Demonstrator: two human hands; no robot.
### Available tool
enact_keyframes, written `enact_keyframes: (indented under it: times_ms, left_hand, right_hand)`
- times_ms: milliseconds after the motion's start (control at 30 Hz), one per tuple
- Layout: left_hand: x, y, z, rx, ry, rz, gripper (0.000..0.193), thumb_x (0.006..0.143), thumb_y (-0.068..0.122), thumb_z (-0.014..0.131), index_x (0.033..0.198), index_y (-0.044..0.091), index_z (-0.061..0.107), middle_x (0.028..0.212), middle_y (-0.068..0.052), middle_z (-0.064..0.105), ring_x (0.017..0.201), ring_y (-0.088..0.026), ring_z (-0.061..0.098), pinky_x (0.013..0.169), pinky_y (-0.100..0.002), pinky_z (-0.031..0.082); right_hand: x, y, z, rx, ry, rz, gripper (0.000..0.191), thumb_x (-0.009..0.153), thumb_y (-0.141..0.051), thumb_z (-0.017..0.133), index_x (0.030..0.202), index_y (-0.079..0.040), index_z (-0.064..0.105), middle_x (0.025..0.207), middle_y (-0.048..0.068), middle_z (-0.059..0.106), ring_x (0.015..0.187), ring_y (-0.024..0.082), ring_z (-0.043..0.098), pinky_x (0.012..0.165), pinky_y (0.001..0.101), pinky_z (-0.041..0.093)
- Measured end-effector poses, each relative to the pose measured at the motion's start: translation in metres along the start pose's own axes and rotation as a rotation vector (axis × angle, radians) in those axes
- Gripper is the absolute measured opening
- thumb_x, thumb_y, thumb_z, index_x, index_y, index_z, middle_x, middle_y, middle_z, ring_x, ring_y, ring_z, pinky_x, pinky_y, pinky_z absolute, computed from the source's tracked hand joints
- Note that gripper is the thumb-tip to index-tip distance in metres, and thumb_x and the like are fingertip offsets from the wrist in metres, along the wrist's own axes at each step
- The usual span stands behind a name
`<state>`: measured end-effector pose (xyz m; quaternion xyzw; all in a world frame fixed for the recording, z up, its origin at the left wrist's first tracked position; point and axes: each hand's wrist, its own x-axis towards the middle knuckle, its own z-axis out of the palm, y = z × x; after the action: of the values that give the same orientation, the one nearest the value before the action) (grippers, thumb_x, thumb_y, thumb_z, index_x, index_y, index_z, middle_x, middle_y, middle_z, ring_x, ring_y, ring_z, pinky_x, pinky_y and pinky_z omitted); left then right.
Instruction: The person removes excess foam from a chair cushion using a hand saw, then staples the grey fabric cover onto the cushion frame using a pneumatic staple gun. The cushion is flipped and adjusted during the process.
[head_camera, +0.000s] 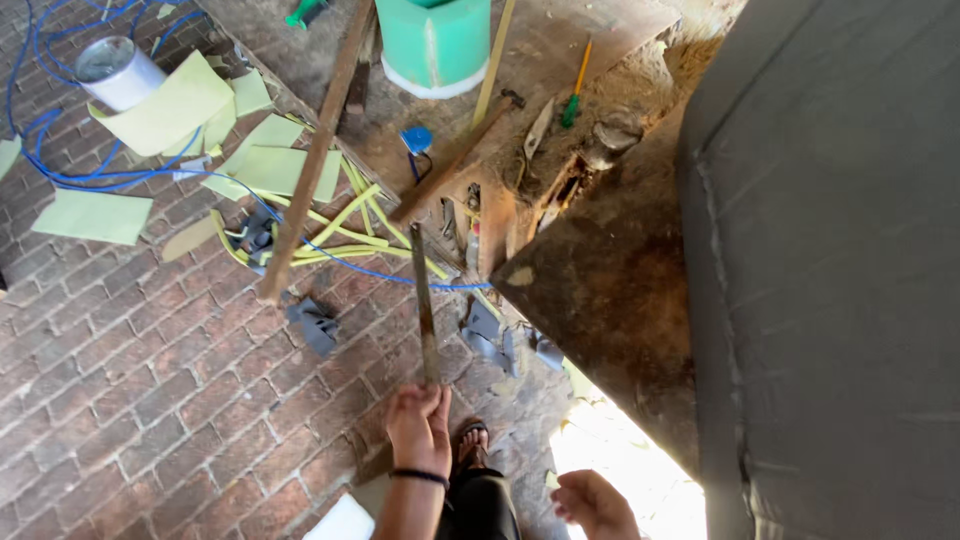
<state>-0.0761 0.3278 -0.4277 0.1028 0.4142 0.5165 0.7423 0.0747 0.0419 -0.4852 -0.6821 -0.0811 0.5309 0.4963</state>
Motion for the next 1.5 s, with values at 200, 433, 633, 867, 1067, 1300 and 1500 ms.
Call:
enact_keyframes:
  times_ms: [200, 433, 633, 867, 1067, 1300, 1500]
  left_hand:
    - [-0.071, -0.062, -0.037, -0.086, -0.122, -0.15, 0.031, 0.081, -0.021, 0.062, 0.074, 0.008, 0.054, 0.08, -0.007, 0.066, 0.081, -0.023, 0.07, 0.089, -0.043, 0.06]
    - [-0.117, -0.09, -0.033, 0.027, -0.542, -0.201, 0.033, 0.079, -0.023, 0.063, 0.074, 0.008, 0.051, 0.087, -0.009, 0.068, 0.082, -0.021, 0.07, 0.08, -0.038, 0.059]
    - [-0.158, -0.094, -0.046, 0.406, -0.79, -0.194, 0.025, 0.085, -0.019, 0.063, 0.081, 0.004, 0.055, 0.095, -0.006, 0.067, 0.092, -0.015, 0.068, 0.08, -0.032, 0.059]
    - [-0.195, -0.068, -0.039, 0.679, -1.104, 0.16, 0.016, 0.096, 0.008, 0.067, 0.111, 0.002, 0.062, 0.102, -0.013, 0.073, 0.097, -0.02, 0.073, 0.089, -0.035, 0.061]
    - [-0.243, -0.089, 0.069, 0.598, -1.406, 0.833, 0.086, 0.099, 0.062, 0.065, 0.155, 0.004, 0.033, 0.159, -0.022, 0.042, 0.148, -0.03, 0.045, 0.122, -0.047, 0.041]
    - [-0.248, -0.129, 0.15, 0.583, -1.436, 0.47, 0.04, 0.106, 0.042, 0.067, 0.106, 0.002, 0.064, 0.092, -0.002, 0.066, 0.084, -0.011, 0.055, 0.082, -0.029, 0.051]
    - [-0.248, -0.131, 0.14, 0.502, -1.428, 0.435, 0.035, 0.105, 0.039, 0.064, 0.11, 0.005, 0.066, 0.094, 0.005, 0.065, 0.086, -0.007, 0.056, 0.077, -0.024, 0.05]
  right_hand:
    - [-0.04, -0.06, 0.021, -0.091, 0.015, -0.183, 0.031, 0.092, -0.01, 0.061, 0.12, 0.001, 0.068, 0.107, 0.013, 0.076, 0.102, 0.025, 0.073, 0.092, 0.0351, 0.061]
    - [-0.055, -0.102, 0.047, -0.179, 0.013, -0.626, 0.039, 0.095, -0.014, 0.06, 0.134, -0.006, 0.062, 0.12, 0.009, 0.075, 0.109, 0.018, 0.069, 0.095, 0.0314, 0.056]
    - [-0.079, -0.057, 0.04, -0.13, 0.233, -0.65, 0.019, 0.096, -0.013, 0.066, 0.11, -0.003, 0.076, 0.089, 0.006, 0.08, 0.079, 0.013, 0.068, 0.074, 0.0282, 0.057]
    - [-0.143, 0.066, -0.02, 0.26, 0.44, -0.775, 0.017, 0.104, -0.01, 0.057, 0.101, 0.001, 0.07, 0.101, 0.01, 0.073, 0.082, 0.018, 0.064, 0.069, 0.0332, 0.052]
    - [-0.144, 0.081, -0.068, 0.402, 0.557, -1.042, 0.012, 0.108, -0.011, 0.056, 0.104, -0.001, 0.063, 0.102, 0.014, 0.071, 0.097, 0.021, 0.069, 0.094, 0.037, 0.057]
    - [-0.138, 0.01, -0.077, 0.387, 0.622, -1.196, 0.013, 0.105, -0.009, 0.061, 0.112, 0.001, 0.065, 0.099, 0.011, 0.074, 0.091, 0.019, 0.072, 0.086, 0.0344, 0.062]
    - [-0.146, -0.003, -0.059, 0.298, 0.689, -1.162, 0.018, 0.103, -0.013, 0.064, 0.113, 0.002, 0.066, 0.097, 0.01, 0.076, 0.089, 0.015, 0.074, 0.082, 0.0322, 0.064]
